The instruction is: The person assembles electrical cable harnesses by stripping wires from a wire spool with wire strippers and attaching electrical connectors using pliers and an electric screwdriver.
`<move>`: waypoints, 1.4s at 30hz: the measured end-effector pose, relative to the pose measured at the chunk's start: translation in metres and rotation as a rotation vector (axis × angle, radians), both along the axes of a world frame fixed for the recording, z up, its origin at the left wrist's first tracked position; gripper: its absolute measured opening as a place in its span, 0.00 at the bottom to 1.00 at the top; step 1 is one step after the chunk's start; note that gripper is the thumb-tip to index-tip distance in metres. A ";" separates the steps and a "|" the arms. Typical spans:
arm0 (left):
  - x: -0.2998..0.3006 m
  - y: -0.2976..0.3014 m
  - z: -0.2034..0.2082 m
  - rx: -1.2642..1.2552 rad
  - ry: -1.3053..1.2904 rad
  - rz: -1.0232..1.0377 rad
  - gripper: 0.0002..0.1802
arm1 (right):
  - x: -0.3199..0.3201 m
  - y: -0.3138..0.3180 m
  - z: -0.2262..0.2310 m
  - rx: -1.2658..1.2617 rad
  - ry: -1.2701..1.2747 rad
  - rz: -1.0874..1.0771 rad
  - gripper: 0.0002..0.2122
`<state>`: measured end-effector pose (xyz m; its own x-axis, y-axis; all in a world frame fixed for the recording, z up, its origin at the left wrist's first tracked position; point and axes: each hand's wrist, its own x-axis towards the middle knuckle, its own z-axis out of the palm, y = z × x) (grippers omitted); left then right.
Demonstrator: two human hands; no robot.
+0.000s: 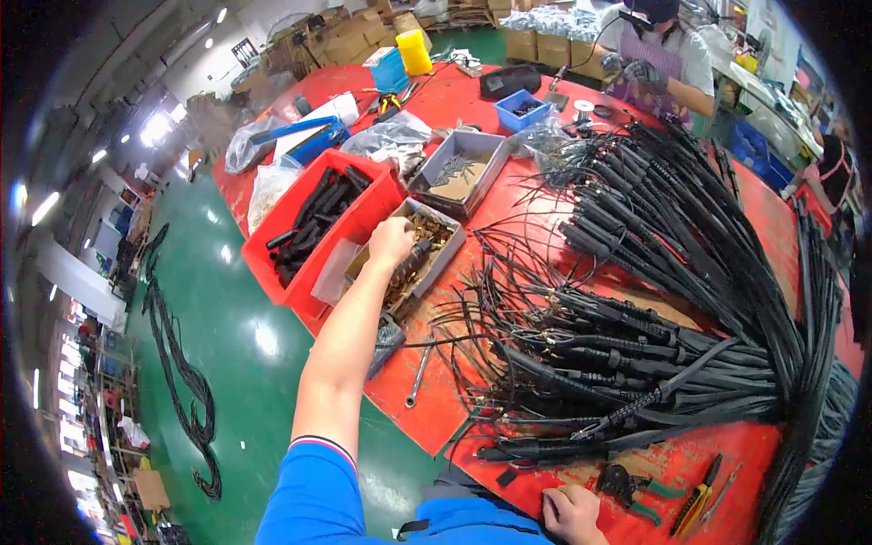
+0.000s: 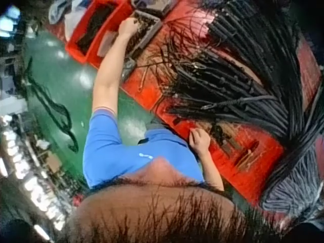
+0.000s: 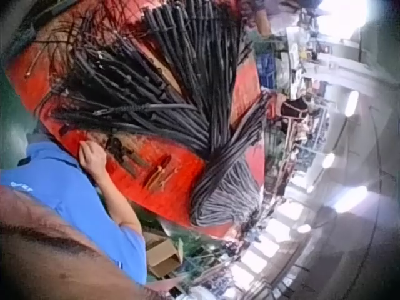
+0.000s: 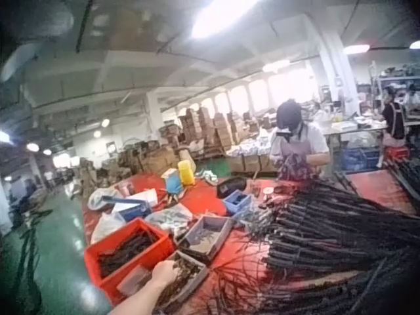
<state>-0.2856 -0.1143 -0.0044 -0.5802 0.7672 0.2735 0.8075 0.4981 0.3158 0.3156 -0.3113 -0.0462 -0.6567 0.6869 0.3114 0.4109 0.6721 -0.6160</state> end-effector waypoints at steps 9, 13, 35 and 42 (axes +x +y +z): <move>0.030 0.067 -0.026 -0.377 -0.178 0.161 0.24 | 0.016 -0.015 -0.017 -0.026 -0.117 -0.023 0.08; -0.090 0.042 -0.042 -0.291 -0.402 0.248 0.24 | 0.006 -0.002 -0.017 -0.014 -0.010 0.063 0.08; 0.353 -0.212 0.032 0.205 -1.554 -0.083 0.13 | -0.023 0.164 0.074 0.365 -0.255 0.390 0.19; 0.413 -0.214 -0.008 0.235 -1.924 0.061 0.14 | -0.037 0.172 0.071 0.379 -0.249 0.489 0.14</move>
